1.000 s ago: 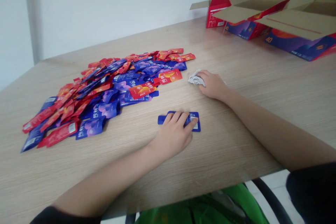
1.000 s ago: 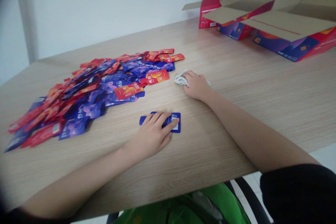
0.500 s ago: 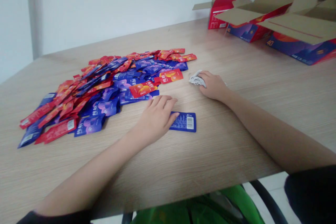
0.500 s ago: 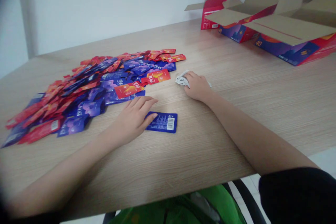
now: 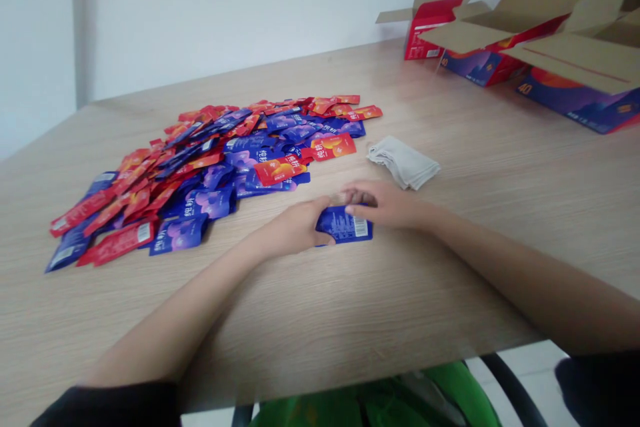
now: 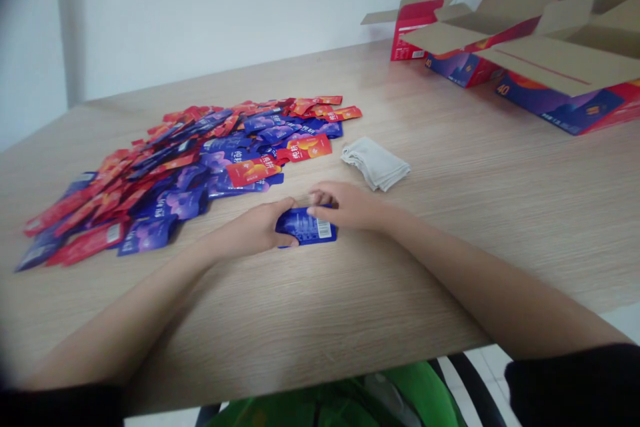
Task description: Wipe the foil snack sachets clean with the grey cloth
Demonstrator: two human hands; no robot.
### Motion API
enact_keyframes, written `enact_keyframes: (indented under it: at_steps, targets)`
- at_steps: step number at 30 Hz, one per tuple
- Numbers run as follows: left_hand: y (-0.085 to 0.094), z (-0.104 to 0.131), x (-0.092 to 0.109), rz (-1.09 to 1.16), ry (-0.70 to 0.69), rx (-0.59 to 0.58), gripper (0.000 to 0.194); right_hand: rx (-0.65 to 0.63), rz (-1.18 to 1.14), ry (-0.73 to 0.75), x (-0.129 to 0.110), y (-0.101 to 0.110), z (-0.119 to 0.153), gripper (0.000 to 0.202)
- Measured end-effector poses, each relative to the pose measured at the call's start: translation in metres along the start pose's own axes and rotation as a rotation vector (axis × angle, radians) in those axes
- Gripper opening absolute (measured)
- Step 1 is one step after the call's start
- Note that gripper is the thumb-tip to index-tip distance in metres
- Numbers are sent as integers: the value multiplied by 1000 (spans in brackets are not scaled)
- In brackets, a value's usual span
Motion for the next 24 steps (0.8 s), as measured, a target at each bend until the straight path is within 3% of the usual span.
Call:
enact_keyframes:
  at_steps: [2, 4, 6, 8, 11, 16, 18, 22, 24]
  targets:
    - [8, 0, 4, 38, -45, 66, 27, -135, -175, -65, -1, -20, -1, 33]
    - [21, 1, 1, 71, -62, 169, 25, -181, -396, -193, 10, -29, -1, 33]
    - [38, 2, -8, 163, -69, 302, 28, -126, -646, -289, 25, -28, -1, 40]
    - [51, 4, -24, 454, -108, 412, 34, -28, -834, -304, 37, -21, -2, 47]
    - [41, -5, -39, 733, -94, 276, 37, -39, -958, -320, 41, -19, -2, 46]
    - [26, -11, -33, 710, -84, 193, 36, -440, -864, -331, 12, -40, 9, 32]
    - [22, -11, -30, 703, -71, 165, 40, -537, -829, -315, 2, -48, 13, 28]
    - [23, -9, -33, 726, -59, 182, 54, -290, -1007, -390, 15, -46, 7, 31]
    - [26, -8, -35, 726, -68, 225, 53, -173, -1057, -390, 24, -42, 4, 31]
Point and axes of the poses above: each hand's wrist, its own z-axis away from the middle knuckle, its own y-axis out of the back of the hand, x = y × z, the point moved 8 cm from there along -z, towards the middle knuckle, and after that the axes turned 8 degrees about -x, right-handed, at the moved point
